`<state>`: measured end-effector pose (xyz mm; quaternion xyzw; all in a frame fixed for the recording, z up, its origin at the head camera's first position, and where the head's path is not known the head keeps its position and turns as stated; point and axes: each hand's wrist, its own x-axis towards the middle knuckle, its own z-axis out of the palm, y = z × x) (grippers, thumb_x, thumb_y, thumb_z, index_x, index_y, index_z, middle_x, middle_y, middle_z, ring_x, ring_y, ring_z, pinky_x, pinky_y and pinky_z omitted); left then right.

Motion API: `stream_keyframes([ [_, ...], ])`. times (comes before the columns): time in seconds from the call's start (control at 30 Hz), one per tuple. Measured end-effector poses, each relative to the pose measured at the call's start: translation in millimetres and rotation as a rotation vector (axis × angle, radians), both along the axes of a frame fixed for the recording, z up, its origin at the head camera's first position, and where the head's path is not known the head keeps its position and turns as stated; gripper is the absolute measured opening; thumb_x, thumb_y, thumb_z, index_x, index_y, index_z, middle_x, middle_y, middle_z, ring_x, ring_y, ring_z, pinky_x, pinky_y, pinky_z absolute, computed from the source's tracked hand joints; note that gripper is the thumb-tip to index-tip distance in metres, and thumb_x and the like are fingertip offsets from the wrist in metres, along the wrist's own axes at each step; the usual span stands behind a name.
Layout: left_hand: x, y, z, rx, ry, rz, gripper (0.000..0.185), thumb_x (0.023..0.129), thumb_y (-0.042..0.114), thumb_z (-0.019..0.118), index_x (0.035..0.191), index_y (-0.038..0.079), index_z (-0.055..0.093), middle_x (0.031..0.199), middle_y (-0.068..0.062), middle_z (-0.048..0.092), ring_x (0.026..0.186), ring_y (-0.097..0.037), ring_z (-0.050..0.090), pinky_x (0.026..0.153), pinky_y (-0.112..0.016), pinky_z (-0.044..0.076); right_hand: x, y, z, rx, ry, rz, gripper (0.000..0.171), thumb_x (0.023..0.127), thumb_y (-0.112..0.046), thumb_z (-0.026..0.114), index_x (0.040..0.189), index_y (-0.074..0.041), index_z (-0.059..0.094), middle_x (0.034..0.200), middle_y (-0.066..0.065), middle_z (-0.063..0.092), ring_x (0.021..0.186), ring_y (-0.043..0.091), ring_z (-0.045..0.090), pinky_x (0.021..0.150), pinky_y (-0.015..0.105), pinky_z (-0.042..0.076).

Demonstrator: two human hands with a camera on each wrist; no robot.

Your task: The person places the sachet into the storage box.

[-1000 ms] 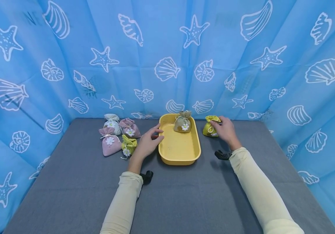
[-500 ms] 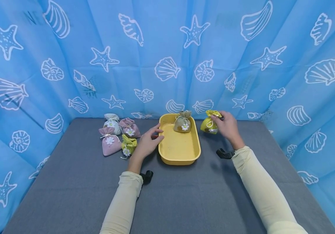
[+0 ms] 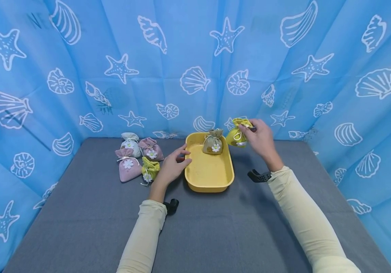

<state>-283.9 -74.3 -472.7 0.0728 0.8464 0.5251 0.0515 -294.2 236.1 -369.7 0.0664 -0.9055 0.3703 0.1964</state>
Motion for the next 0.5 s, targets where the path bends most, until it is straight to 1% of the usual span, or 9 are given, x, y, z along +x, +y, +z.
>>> stream_keyframes([
  [0.07,0.0,-0.4,-0.3,0.005,0.003,-0.001,0.035,0.099,0.031,0.068,0.131,0.019,0.065,0.166,0.011,0.036,0.137,-0.028,0.055,0.108,-0.051,0.051,-0.1,-5.5,3.6,0.003,0.016,0.01,0.039,0.102,-0.033,0.063,0.115,0.003,0.069,0.109,0.022,0.064,0.096,0.034,0.064,0.074,0.032,0.049],
  [0.2,0.5,-1.2,0.0,0.005,-0.001,-0.012,0.035,0.099,0.032,0.068,0.131,0.018,0.065,0.166,0.011,0.035,0.137,-0.029,0.055,0.109,-0.051,0.05,1.2,-19.6,10.2,-0.026,0.028,0.033,0.036,0.1,-0.033,0.066,0.113,0.001,0.071,0.106,0.02,0.068,0.089,0.029,0.066,0.066,0.021,0.047],
  [0.27,0.5,-2.3,-0.4,-0.001,-0.005,-0.027,0.036,0.099,0.033,0.067,0.132,0.019,0.064,0.167,0.012,0.033,0.137,-0.029,0.054,0.11,-0.052,0.049,1.9,-27.3,13.2,-0.044,0.025,0.043,0.035,0.099,-0.032,0.068,0.112,0.0,0.072,0.102,0.018,0.071,0.083,0.025,0.065,0.061,0.018,0.046],
  [0.37,0.4,-4.1,-0.2,-0.008,-0.003,-0.054,0.036,0.101,0.035,0.065,0.133,0.018,0.063,0.168,0.012,0.031,0.139,-0.031,0.053,0.111,-0.053,0.047,2.1,-38.0,16.7,-0.041,0.032,0.047,0.033,0.098,-0.031,0.07,0.109,-0.001,0.073,0.094,0.016,0.071,0.077,0.019,0.059,0.059,0.018,0.043],
  [0.5,0.3,-6.0,0.8,-0.016,0.016,-0.085,0.036,0.102,0.036,0.062,0.133,0.017,0.061,0.169,0.007,0.029,0.141,-0.033,0.051,0.114,-0.055,0.045,0.6,-51.0,18.4,-0.019,0.035,0.054,0.029,0.097,-0.029,0.071,0.106,-0.002,0.075,0.086,0.013,0.07,0.071,0.017,0.054,0.058,0.022,0.041],
])
